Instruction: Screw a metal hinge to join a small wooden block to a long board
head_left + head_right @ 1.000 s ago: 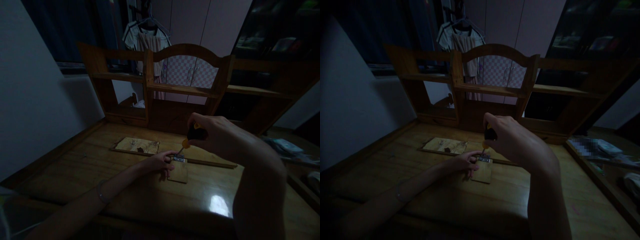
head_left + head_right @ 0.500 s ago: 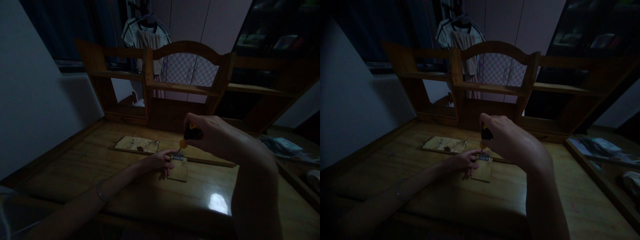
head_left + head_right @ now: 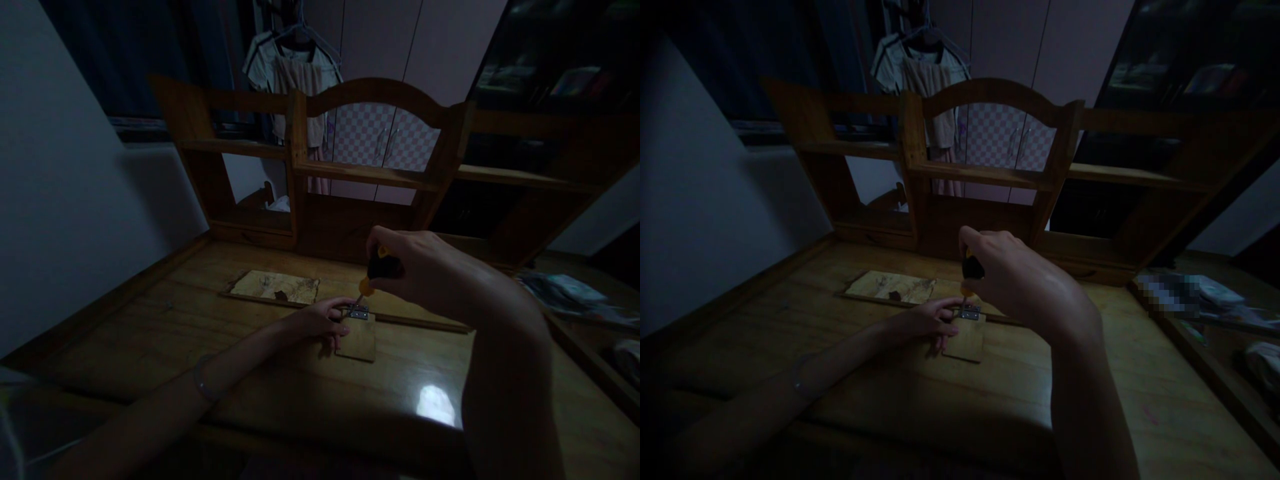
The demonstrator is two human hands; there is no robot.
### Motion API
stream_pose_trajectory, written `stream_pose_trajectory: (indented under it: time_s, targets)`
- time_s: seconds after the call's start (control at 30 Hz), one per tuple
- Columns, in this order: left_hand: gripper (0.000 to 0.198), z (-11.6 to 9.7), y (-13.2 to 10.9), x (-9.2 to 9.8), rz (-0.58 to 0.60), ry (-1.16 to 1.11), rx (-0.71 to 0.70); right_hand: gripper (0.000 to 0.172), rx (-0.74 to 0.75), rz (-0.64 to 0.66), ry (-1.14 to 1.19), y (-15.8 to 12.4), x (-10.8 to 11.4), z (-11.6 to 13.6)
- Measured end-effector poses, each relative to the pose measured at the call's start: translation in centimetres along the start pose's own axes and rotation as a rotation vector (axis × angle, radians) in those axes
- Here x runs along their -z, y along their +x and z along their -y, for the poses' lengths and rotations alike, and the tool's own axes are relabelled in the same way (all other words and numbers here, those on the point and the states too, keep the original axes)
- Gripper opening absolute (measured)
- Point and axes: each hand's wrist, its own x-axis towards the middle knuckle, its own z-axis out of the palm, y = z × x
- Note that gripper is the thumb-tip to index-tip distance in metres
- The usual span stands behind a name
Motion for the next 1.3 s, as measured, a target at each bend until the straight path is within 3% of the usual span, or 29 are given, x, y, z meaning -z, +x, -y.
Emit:
stream_pose_trajectory:
  time_s: [0.27, 0.5, 0.7, 0.8, 0.9, 1.03, 1.2, 1.3]
  targets:
    - [0.08, 0.5, 0.2, 0.2, -0.005, 0.009, -0.031, 0.033, 0.017, -0.017, 0.012, 0.2, -0.3, 1.2]
    - [0.097, 1.1, 0.7, 0.6, -0.05, 0.011, -0.021, 0.029, -0.09, -0.112, -0.103, 1.0, -0.8, 2.9]
    - [0.089, 0.1, 0.2, -0.1, -0.026, 0.033, -0.052, 0.032, 0.012, -0.13, 0.07, 1.3, -0.9, 2.4]
    - [0.086, -0.4, 0.0, -0.3, -0.013, 0.04, -0.05, 0.021, 0.033, -0.146, 0.087, 1.6, -1.1, 2.1]
    - [0.083, -0.6, -0.1, -0.2, 0.003, 0.065, -0.043, 0.01, -0.017, -0.185, -0.008, 2.0, -1.3, 1.8]
    - [0.075, -1.0, -0.3, -0.1, 0.008, 0.119, -0.024, 0.021, -0.132, -0.212, -0.134, 2.0, -1.0, 1.4]
    - [0.075, -1.3, -0.5, -0.1, 0.039, 0.116, -0.023, 0.015, -0.07, -0.182, 0.012, 2.0, -0.8, 0.7]
    - [0.076, -1.2, -0.4, 0.0, 0.055, 0.103, -0.014, 0.01, -0.074, -0.201, -0.026, 2.2, -1.0, 0.6]
